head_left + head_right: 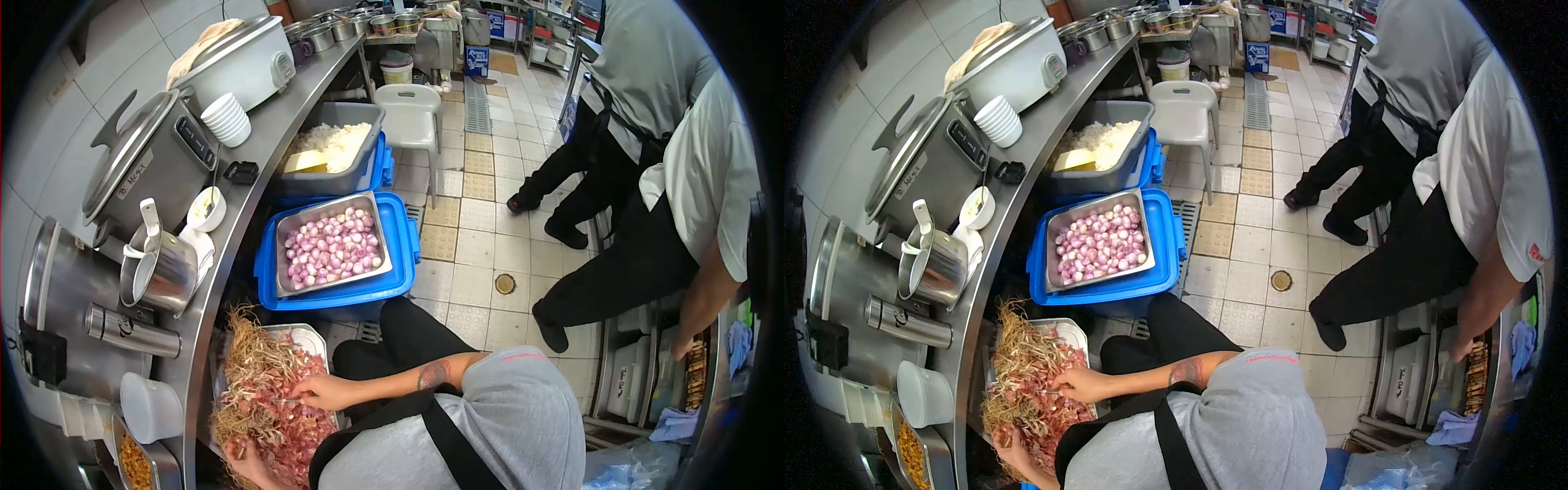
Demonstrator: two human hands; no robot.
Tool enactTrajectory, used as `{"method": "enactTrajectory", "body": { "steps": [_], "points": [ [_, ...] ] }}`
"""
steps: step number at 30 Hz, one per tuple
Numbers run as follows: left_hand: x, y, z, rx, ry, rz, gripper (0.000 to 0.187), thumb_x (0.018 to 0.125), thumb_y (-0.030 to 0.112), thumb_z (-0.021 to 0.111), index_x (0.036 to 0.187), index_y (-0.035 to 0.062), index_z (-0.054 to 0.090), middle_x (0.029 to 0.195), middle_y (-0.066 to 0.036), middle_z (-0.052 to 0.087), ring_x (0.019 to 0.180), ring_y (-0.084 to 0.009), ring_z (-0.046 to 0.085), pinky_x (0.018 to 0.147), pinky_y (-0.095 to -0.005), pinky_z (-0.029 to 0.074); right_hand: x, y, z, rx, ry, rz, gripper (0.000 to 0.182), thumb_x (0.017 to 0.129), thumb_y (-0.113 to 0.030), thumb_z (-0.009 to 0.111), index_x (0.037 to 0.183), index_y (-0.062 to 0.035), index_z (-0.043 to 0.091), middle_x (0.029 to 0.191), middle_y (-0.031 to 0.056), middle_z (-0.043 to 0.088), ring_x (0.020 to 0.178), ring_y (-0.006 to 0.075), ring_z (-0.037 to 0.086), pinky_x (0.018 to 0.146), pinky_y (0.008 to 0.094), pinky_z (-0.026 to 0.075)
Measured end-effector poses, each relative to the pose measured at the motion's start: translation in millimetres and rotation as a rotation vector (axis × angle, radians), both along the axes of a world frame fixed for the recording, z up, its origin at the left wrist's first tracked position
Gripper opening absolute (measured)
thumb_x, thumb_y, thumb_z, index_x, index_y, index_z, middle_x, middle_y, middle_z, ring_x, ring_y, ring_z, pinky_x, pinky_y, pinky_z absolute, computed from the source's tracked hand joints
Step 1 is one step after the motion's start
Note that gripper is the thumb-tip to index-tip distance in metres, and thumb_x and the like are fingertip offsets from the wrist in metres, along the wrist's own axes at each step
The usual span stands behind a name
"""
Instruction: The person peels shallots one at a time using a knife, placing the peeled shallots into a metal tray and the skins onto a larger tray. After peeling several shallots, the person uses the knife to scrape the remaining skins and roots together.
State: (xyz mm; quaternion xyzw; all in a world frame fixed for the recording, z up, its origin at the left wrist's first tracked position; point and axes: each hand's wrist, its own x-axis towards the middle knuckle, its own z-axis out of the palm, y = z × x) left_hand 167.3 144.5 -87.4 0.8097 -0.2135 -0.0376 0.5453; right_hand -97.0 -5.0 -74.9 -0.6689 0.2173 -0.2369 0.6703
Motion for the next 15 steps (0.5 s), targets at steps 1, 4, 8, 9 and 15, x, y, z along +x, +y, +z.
{"method": "enactTrajectory", "body": {
  "steps": [1, 4, 8, 9, 15],
  "points": [
    [20.1, 6.8, -19.7, -0.008, -0.077, -0.051, 0.026, 0.082, 0.004, 0.061, 0.104, 0.0035, 0.046, 0.09, -0.012, 0.056, 0.08, -0.0216, 0.053, 0.065, -0.041, 0.042, 13.5, 1.9, -26.1, -0.127, -0.045, -0.057, 0.027, 0.079, -0.008, 0.052, 0.103, 0.0024, 0.059, 0.086, 0.0178, 0.063, 0.078, 0.0257, 0.062, 0.069, 0.0355, 0.048],
    [7.6, -5.4, -15.0, 0.184, -0.274, 0.186, 0.022, 0.077, 0.002, 0.06, 0.094, -0.0001, 0.045, 0.087, -0.013, 0.054, 0.068, -0.019, 0.049, 0.063, -0.0328, 0.044, 7.7, 3.7, -15.2, -0.253, -0.074, -0.066, 0.027, 0.079, -0.008, 0.053, 0.102, 0.0027, 0.06, 0.087, 0.0178, 0.064, 0.079, 0.0259, 0.062, 0.07, 0.0353, 0.048],
    [-5.8, -30.9, -30.9, 0.199, -0.288, 0.521, 0.035, 0.074, 0.026, 0.069, 0.08, -0.0009, 0.047, 0.074, -0.011, 0.051, 0.063, -0.0227, 0.046, 0.057, -0.0354, 0.041, 9.3, 5.2, -16.9, -0.276, -0.07, -0.07, 0.027, 0.078, -0.008, 0.053, 0.103, 0.002, 0.06, 0.088, 0.0179, 0.063, 0.081, 0.0261, 0.062, 0.07, 0.0349, 0.048],
    [-4.0, -33.5, -31.3, 0.172, -0.137, 0.507, 0.036, 0.075, 0.027, 0.069, 0.078, -0.0007, 0.047, 0.073, -0.011, 0.051, 0.063, -0.0231, 0.047, 0.057, -0.0354, 0.04, -0.2, 5.6, -1.4, -0.211, -0.056, -0.055, 0.028, 0.078, -0.008, 0.053, 0.103, 0.0016, 0.06, 0.089, 0.018, 0.063, 0.081, 0.0262, 0.062, 0.071, 0.0349, 0.048],
    [21.8, -49.9, -54.5, 0.021, 0.053, 0.514, 0.033, 0.085, 0.025, 0.059, 0.099, -0.0047, 0.06, 0.096, -0.017, 0.062, 0.077, -0.025, 0.057, 0.069, -0.0374, 0.045, 2.6, -2.1, -13.3, -0.137, -0.012, -0.007, 0.029, 0.082, -0.007, 0.051, 0.109, -0.0006, 0.058, 0.093, 0.0172, 0.063, 0.09, 0.028, 0.06, 0.079, 0.0353, 0.046]
  ]
}}
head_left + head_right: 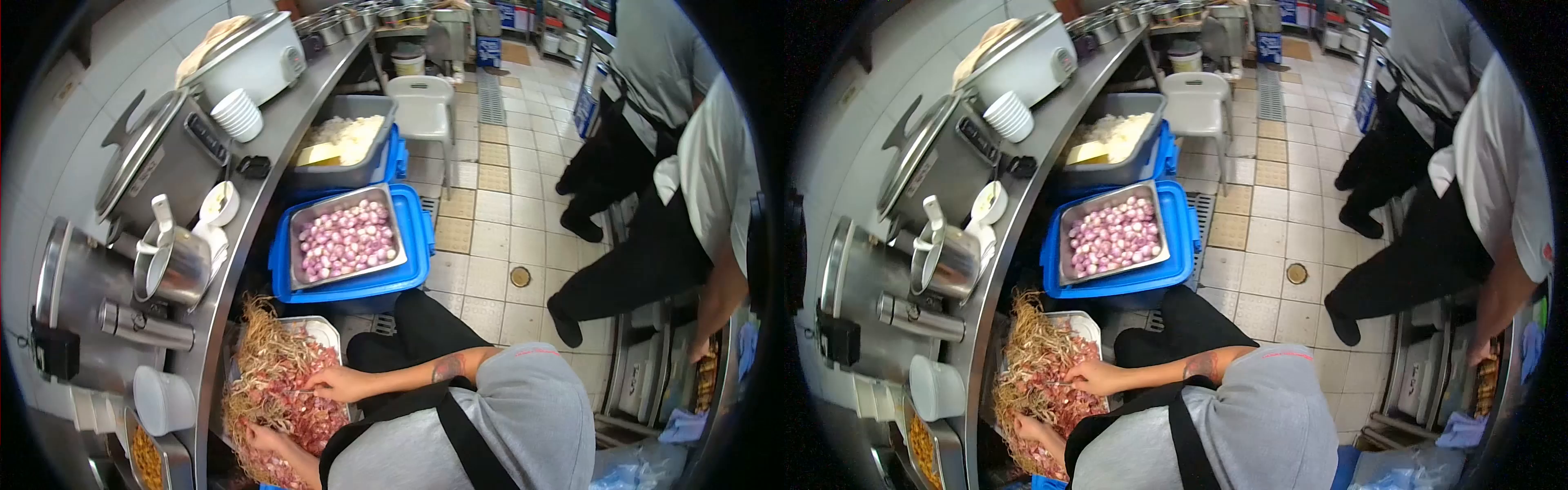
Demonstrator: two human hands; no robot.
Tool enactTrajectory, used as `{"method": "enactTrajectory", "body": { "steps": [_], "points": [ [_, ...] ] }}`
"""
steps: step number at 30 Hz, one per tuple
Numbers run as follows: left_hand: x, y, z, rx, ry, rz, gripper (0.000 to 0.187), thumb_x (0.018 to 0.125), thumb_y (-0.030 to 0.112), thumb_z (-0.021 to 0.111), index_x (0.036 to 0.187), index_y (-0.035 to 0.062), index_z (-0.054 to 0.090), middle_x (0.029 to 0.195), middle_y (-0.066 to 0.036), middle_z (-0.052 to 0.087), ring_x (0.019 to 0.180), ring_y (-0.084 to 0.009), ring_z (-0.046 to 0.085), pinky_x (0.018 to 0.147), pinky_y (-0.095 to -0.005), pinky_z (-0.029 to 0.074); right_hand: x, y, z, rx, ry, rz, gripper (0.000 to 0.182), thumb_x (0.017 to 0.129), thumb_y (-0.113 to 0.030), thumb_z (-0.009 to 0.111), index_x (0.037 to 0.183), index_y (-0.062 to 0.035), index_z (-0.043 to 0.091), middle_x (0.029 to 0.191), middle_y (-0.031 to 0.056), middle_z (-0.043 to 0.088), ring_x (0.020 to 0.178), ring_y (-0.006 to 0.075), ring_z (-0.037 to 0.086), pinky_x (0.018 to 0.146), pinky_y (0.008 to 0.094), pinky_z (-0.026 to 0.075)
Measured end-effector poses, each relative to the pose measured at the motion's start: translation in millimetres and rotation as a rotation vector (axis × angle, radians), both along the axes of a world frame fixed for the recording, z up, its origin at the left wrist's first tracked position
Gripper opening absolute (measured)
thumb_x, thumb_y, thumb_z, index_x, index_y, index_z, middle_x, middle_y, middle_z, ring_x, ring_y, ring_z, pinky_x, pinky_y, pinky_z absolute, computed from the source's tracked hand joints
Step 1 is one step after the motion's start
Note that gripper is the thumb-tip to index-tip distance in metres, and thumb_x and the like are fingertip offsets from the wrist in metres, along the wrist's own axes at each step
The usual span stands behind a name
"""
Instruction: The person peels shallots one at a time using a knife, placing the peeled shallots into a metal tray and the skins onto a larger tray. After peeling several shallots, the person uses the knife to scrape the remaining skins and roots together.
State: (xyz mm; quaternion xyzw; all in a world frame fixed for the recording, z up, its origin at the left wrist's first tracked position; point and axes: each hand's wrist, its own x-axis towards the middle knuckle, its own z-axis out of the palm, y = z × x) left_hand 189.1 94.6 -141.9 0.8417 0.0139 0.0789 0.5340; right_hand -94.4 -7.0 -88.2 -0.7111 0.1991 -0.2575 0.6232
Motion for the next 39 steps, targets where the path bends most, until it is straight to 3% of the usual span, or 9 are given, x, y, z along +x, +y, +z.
{"method": "enactTrajectory", "body": {
  "steps": [3, 5, 6, 9, 14, 17, 22, 29, 39],
  "points": [
    [-36.3, -16.9, 32.3, 0.242, -0.15, -0.098, 0.031, 0.088, 0.018, 0.05, 0.103, -0.0087, 0.055, 0.1, -0.024, 0.058, 0.085, -0.0364, 0.054, 0.074, -0.043, 0.043, 3.4, 4.6, -0.1, -0.077, -0.056, 0.0, 0.03, 0.082, -0.006, 0.051, 0.111, -0.0015, 0.057, 0.096, 0.0181, 0.063, 0.091, 0.0292, 0.06, 0.081, 0.0357, 0.046],
    [3.4, -10.8, -9.6, 0.42, -0.242, -0.161, 0.03, 0.085, 0.011, 0.047, 0.104, -0.0112, 0.051, 0.101, -0.028, 0.054, 0.088, -0.0413, 0.052, 0.079, -0.0449, 0.041, 4.7, 7.0, -0.6, -0.097, -0.059, 0.023, 0.03, 0.082, -0.006, 0.051, 0.112, -0.0018, 0.057, 0.096, 0.0181, 0.063, 0.091, 0.0291, 0.06, 0.082, 0.0361, 0.046],
    [-22.1, -17.8, 18.5, 0.322, -0.169, -0.165, 0.032, 0.08, 0.007, 0.049, 0.106, -0.0107, 0.046, 0.1, -0.029, 0.053, 0.089, -0.042, 0.052, 0.082, -0.045, 0.039, 3.0, 8.7, 0.7, -0.145, -0.095, 0.005, 0.03, 0.084, -0.008, 0.05, 0.113, -0.0027, 0.057, 0.089, 0.0162, 0.063, 0.081, 0.0245, 0.062, 0.075, 0.034, 0.048],
    [-15.7, -13.9, 37.3, 0.551, -0.055, -0.295, 0.04, 0.076, 0.007, 0.052, 0.111, -0.0095, 0.041, 0.1, -0.03, 0.052, 0.092, -0.0421, 0.051, 0.082, -0.0452, 0.039, -8.1, 8.4, 20.6, 0.0, 0.028, 0.061, 0.03, 0.086, -0.009, 0.05, 0.115, -0.0037, 0.056, 0.081, 0.013, 0.062, 0.07, 0.0185, 0.062, 0.066, 0.0304, 0.05],
    [14.3, 3.8, 6.4, 0.18, -0.135, -0.406, 0.037, 0.075, -0.004, 0.054, 0.109, -0.0041, 0.04, 0.097, -0.013, 0.051, 0.085, -0.0211, 0.051, 0.079, -0.0301, 0.041, -8.7, 2.9, 15.4, -0.059, -0.014, 0.014, 0.03, 0.087, -0.01, 0.049, 0.116, -0.0045, 0.055, 0.077, 0.0108, 0.061, 0.062, 0.0154, 0.061, 0.06, 0.0294, 0.05],
    [14.2, 9.8, 1.2, 0.055, -0.015, -0.348, 0.037, 0.081, -0.002, 0.051, 0.115, -0.0029, 0.037, 0.096, -0.011, 0.05, 0.086, -0.0198, 0.049, 0.081, -0.0286, 0.04, -9.7, 0.8, 14.1, -0.035, 0.017, 0.018, 0.03, 0.087, -0.01, 0.05, 0.116, -0.0043, 0.055, 0.079, 0.0122, 0.062, 0.063, 0.0165, 0.061, 0.06, 0.0297, 0.049],
    [5.4, -1.7, 12.2, 0.002, 0.113, -0.242, 0.036, 0.089, 0.008, 0.039, 0.122, -0.0034, 0.033, 0.12, -0.02, 0.046, 0.099, -0.0278, 0.05, 0.088, -0.0367, 0.041, -10.2, 4.5, 14.1, -0.055, -0.019, -0.005, 0.031, 0.085, -0.01, 0.051, 0.115, -0.0038, 0.056, 0.077, 0.015, 0.062, 0.065, 0.0195, 0.062, 0.063, 0.0312, 0.049],
    [27.1, -23.5, 3.4, -0.293, 0.407, -0.15, 0.036, 0.091, 0.007, 0.036, 0.127, 0.0002, 0.033, 0.119, -0.017, 0.047, 0.097, -0.0281, 0.051, 0.081, -0.039, 0.044, -13.0, 2.7, 21.2, -0.011, 0.043, 0.036, 0.029, 0.084, -0.01, 0.052, 0.112, -0.0033, 0.057, 0.084, 0.0174, 0.064, 0.069, 0.0221, 0.063, 0.066, 0.0324, 0.049],
    [11.9, -36.8, 9.5, -0.309, 0.396, -0.03, 0.034, 0.092, 0.007, 0.035, 0.125, 0.0019, 0.035, 0.118, -0.016, 0.048, 0.095, -0.0277, 0.052, 0.079, -0.0389, 0.044, -4.9, 7.5, 5.7, -0.056, -0.025, 0.021, 0.029, 0.081, -0.008, 0.052, 0.109, -0.0007, 0.058, 0.083, 0.0164, 0.061, 0.077, 0.025, 0.06, 0.069, 0.0346, 0.047]
  ]
}}
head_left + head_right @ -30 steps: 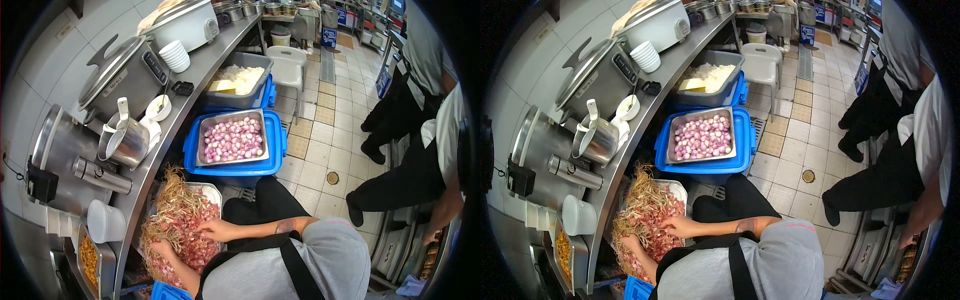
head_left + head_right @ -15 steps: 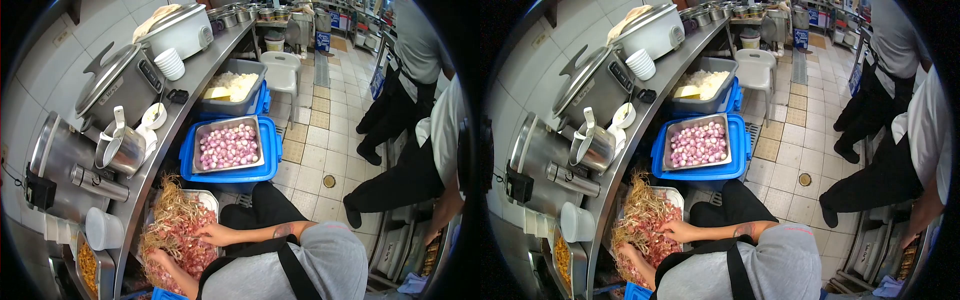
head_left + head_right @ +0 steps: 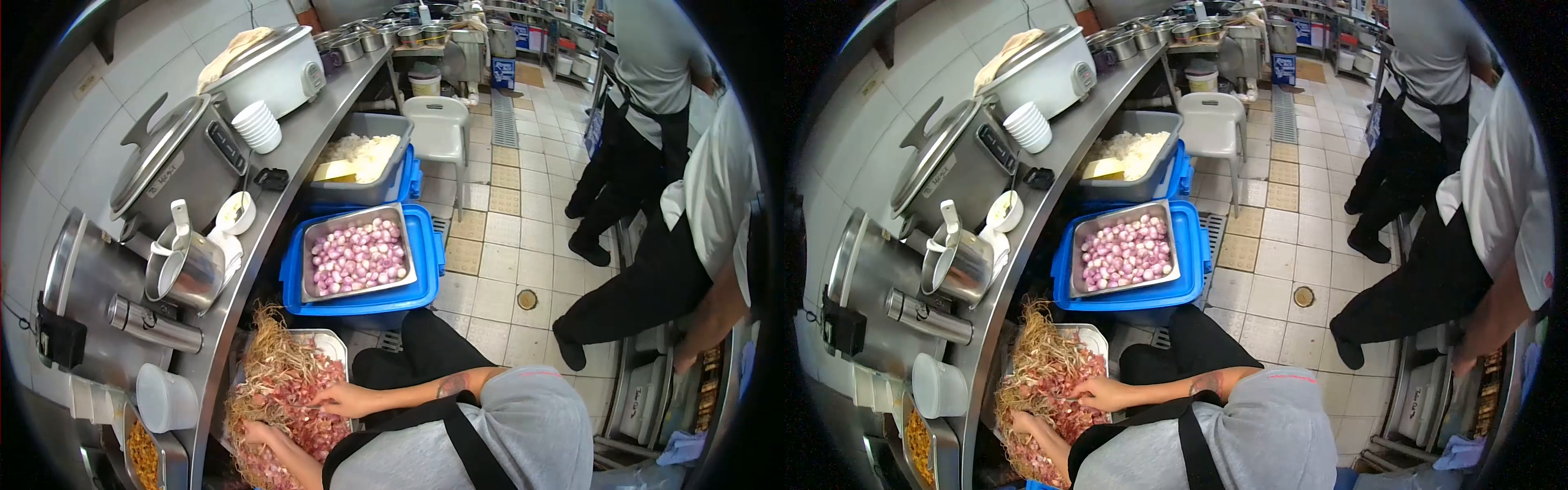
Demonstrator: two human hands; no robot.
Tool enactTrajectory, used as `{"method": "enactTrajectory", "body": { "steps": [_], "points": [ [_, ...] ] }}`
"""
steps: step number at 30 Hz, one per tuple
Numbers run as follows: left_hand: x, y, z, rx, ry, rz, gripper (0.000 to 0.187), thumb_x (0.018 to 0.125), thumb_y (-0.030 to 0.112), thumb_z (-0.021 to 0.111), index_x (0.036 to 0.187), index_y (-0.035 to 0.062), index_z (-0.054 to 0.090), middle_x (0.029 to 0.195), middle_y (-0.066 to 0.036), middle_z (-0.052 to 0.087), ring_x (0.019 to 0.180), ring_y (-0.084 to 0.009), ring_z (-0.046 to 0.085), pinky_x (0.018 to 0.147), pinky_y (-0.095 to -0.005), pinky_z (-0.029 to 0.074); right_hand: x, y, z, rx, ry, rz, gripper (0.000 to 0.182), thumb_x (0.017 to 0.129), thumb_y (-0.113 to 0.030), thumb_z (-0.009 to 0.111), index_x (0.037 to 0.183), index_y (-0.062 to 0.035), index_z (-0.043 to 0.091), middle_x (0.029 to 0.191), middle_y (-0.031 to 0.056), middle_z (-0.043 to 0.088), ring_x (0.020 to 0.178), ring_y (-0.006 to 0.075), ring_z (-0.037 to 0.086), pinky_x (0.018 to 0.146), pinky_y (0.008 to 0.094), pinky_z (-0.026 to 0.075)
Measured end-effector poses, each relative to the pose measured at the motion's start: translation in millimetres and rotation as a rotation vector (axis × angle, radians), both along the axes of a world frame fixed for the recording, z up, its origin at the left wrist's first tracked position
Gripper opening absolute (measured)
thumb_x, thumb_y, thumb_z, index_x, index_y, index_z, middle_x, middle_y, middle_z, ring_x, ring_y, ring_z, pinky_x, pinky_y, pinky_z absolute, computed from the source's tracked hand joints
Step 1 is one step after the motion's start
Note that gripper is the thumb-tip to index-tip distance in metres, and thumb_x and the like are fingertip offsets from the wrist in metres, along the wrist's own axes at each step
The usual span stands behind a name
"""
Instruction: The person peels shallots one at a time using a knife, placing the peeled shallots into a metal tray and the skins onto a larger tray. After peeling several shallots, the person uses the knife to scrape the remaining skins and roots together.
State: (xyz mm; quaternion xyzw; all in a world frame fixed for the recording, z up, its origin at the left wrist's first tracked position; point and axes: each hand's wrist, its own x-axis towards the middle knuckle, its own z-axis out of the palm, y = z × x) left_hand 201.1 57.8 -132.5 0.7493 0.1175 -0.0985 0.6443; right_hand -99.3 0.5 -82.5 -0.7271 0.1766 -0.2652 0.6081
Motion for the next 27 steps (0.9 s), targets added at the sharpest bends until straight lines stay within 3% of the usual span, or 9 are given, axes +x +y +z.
{"method": "enactTrajectory", "body": {
  "steps": [6, 13, 16, 17, 20, 23, 24, 26, 27],
  "points": [
    [-21.1, -1.2, 18.4, 0.062, -0.044, 0.037, 0.033, 0.092, 0.007, 0.035, 0.125, 0.0029, 0.036, 0.117, -0.015, 0.049, 0.094, -0.0274, 0.052, 0.078, -0.0388, 0.044, 1.8, -0.3, -5.5, -0.077, -0.057, -0.034, 0.03, 0.081, -0.008, 0.052, 0.11, -0.0007, 0.057, 0.081, 0.0148, 0.061, 0.073, 0.0243, 0.061, 0.067, 0.0339, 0.047],
    [-56.9, 25.4, 52.9, 0.097, -0.048, -0.144, 0.033, 0.092, 0.004, 0.038, 0.125, 0.0074, 0.037, 0.117, -0.013, 0.048, 0.094, -0.0251, 0.052, 0.074, -0.0371, 0.044, -11.7, -5.7, 25.3, 0.159, 0.07, 0.024, 0.03, 0.08, -0.007, 0.051, 0.109, -0.0003, 0.058, 0.083, 0.017, 0.063, 0.07, 0.0227, 0.061, 0.066, 0.0343, 0.047],
    [-49.7, 55.4, 41.3, 0.318, -0.462, -0.49, 0.035, 0.09, 0.0, 0.04, 0.125, 0.0072, 0.038, 0.116, -0.014, 0.048, 0.093, -0.0237, 0.052, 0.071, -0.0359, 0.045, 0.8, -4.1, 18.9, -0.053, -0.087, -0.065, 0.029, 0.08, -0.007, 0.052, 0.107, -0.0004, 0.059, 0.085, 0.0177, 0.063, 0.071, 0.024, 0.061, 0.066, 0.0342, 0.047],
    [-46.2, 62.3, 40.3, 0.488, -0.504, -0.553, 0.035, 0.085, -0.001, 0.05, 0.119, 0.0047, 0.043, 0.106, -0.015, 0.053, 0.085, -0.0243, 0.055, 0.068, -0.0368, 0.046, -3.5, -3.0, 19.8, 0.098, 0.043, 0.037, 0.028, 0.079, -0.007, 0.052, 0.105, -0.0002, 0.06, 0.088, 0.0179, 0.063, 0.075, 0.0257, 0.061, 0.068, 0.0343, 0.047],
    [-44.6, 75.2, 38.9, 0.657, -0.852, -0.517, 0.033, 0.079, 0.0, 0.058, 0.111, 0.0018, 0.048, 0.093, -0.016, 0.056, 0.076, -0.0264, 0.057, 0.065, -0.0372, 0.047, 18.5, 3.9, 0.8, -0.014, 0.029, 0.057, 0.026, 0.078, -0.009, 0.055, 0.103, -0.0002, 0.06, 0.089, 0.0171, 0.064, 0.078, 0.0269, 0.062, 0.07, 0.0354, 0.047],
    [-47.9, 76.2, 36.8, 0.503, -0.857, -0.529, 0.032, 0.075, 0.002, 0.064, 0.104, -0.0024, 0.051, 0.086, -0.015, 0.06, 0.074, -0.024, 0.059, 0.064, -0.0347, 0.048, 41.7, 6.5, -0.2, -0.07, 0.018, 0.085, 0.024, 0.083, -0.015, 0.056, 0.103, -0.0034, 0.061, 0.094, 0.0154, 0.064, 0.088, 0.0256, 0.062, 0.076, 0.0348, 0.048],
    [-43.9, 77.4, 37.0, 0.436, -0.623, -0.596, 0.026, 0.076, 0.005, 0.065, 0.098, -0.0046, 0.055, 0.085, -0.015, 0.062, 0.075, -0.0207, 0.06, 0.066, -0.0332, 0.049, 54.2, 6.7, -4.2, -0.104, 0.003, 0.08, 0.023, 0.084, -0.017, 0.056, 0.102, -0.0042, 0.062, 0.095, 0.0145, 0.064, 0.088, 0.0252, 0.062, 0.076, 0.0353, 0.048],
    [-28.8, 84.6, 15.2, 0.353, -0.537, -0.608, 0.024, 0.08, 0.012, 0.064, 0.097, -0.0051, 0.061, 0.087, -0.015, 0.063, 0.072, -0.0198, 0.06, 0.062, -0.0293, 0.05, 77.8, 4.8, -4.9, 0.076, -0.007, 0.185, 0.024, 0.088, -0.02, 0.054, 0.104, -0.0045, 0.061, 0.082, 0.0087, 0.065, 0.07, 0.0163, 0.061, 0.064, 0.0307, 0.049],
    [-57.9, 75.1, 44.4, 0.162, -0.305, -0.531, 0.027, 0.081, 0.013, 0.063, 0.101, -0.005, 0.061, 0.088, -0.014, 0.063, 0.072, -0.0179, 0.06, 0.062, -0.0274, 0.049, 85.5, 4.5, 0.0, 0.125, 0.055, 0.193, 0.024, 0.088, -0.021, 0.053, 0.104, -0.0051, 0.061, 0.081, 0.0069, 0.064, 0.063, 0.013, 0.058, 0.058, 0.0286, 0.048]
  ]
}}
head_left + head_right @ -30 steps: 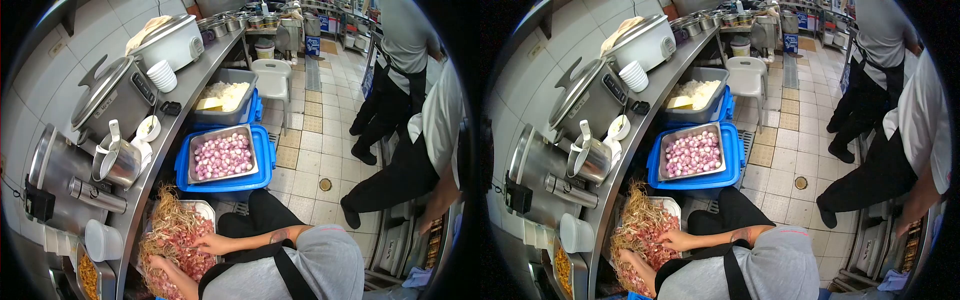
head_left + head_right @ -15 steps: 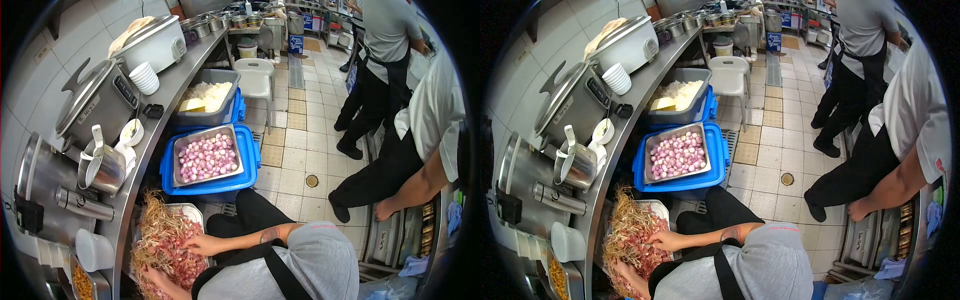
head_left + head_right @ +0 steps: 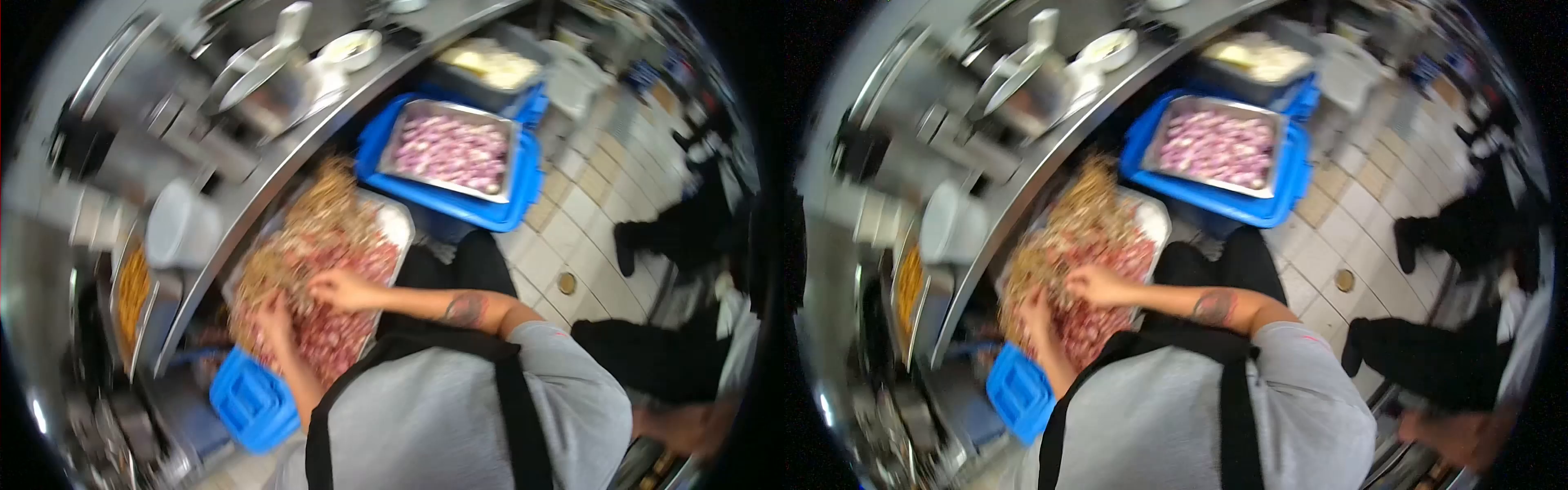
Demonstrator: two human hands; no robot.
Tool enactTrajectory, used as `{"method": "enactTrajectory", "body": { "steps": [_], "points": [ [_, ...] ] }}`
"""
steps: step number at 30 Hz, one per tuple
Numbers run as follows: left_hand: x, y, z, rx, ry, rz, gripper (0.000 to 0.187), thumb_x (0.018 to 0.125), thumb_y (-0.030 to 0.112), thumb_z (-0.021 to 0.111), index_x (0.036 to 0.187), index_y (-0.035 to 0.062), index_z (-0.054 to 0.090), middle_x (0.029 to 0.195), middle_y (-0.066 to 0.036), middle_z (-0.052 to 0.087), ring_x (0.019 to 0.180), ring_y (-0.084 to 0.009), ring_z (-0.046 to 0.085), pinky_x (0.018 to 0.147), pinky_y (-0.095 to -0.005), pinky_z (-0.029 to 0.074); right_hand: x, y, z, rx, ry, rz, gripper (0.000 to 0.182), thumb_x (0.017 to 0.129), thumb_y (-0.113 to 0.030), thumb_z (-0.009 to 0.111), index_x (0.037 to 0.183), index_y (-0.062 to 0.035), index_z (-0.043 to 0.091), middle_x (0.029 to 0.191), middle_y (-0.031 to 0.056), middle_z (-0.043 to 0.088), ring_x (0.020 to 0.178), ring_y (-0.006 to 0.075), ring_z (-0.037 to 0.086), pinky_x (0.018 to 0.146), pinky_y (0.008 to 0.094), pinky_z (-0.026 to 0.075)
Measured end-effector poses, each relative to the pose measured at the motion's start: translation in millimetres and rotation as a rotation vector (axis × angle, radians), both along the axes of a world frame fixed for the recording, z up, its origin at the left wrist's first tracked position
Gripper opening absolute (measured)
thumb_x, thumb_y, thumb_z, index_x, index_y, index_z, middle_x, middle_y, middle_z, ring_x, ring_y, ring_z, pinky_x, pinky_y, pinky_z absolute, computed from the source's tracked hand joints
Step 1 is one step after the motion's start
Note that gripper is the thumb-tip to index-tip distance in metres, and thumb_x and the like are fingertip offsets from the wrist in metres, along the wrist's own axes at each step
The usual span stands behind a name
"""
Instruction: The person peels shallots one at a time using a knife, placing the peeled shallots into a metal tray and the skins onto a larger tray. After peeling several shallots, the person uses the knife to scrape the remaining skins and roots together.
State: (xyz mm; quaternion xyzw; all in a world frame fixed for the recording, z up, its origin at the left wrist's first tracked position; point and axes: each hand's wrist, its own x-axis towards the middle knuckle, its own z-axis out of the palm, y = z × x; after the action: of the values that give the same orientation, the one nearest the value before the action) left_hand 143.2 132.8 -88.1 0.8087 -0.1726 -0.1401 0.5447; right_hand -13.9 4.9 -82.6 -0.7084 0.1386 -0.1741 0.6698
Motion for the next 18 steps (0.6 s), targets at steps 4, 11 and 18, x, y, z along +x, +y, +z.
{"method": "enactTrajectory", "body": {
  "steps": [4, 11, 18],
  "points": [
    [-1.6, 5.2, 4.4, -0.075, 0.023, -0.015, 0.02, 0.079, 0.007, 0.064, 0.096, -0.005, 0.061, 0.078, -0.007, 0.063, 0.068, -0.0118, 0.058, 0.061, -0.0233, 0.048, 28.3, 5.4, 9.4, 0.322, 0.087, 0.153, 0.025, 0.091, -0.021, 0.05, 0.108, -0.0049, 0.059, 0.072, 0.0028, 0.059, 0.044, 0.0068, 0.047, 0.041, 0.0224, 0.038],
    [-7.4, 6.5, 0.5, -0.292, 0.037, 0.026, 0.024, 0.075, -0.004, 0.065, 0.098, -0.0055, 0.057, 0.089, -0.009, 0.062, 0.075, -0.0126, 0.061, 0.065, -0.0224, 0.048, 54.2, 22.0, 10.4, 0.476, 0.153, 0.136, 0.033, 0.091, -0.017, 0.048, 0.121, -0.0021, 0.049, 0.07, 0.0012, 0.057, 0.042, 0.0067, 0.044, 0.036, 0.0201, 0.032],
    [-13.0, 3.3, 24.8, -0.178, -0.013, 0.006, 0.023, 0.075, -0.004, 0.065, 0.097, -0.0061, 0.058, 0.088, -0.009, 0.063, 0.072, -0.01, 0.06, 0.062, -0.0207, 0.047, 69.6, 21.4, 10.1, 0.518, 0.182, 0.103, 0.028, 0.09, -0.015, 0.049, 0.115, -0.0014, 0.052, 0.07, 0.0027, 0.056, 0.043, 0.009, 0.047, 0.036, 0.0231, 0.034]
  ]
}}
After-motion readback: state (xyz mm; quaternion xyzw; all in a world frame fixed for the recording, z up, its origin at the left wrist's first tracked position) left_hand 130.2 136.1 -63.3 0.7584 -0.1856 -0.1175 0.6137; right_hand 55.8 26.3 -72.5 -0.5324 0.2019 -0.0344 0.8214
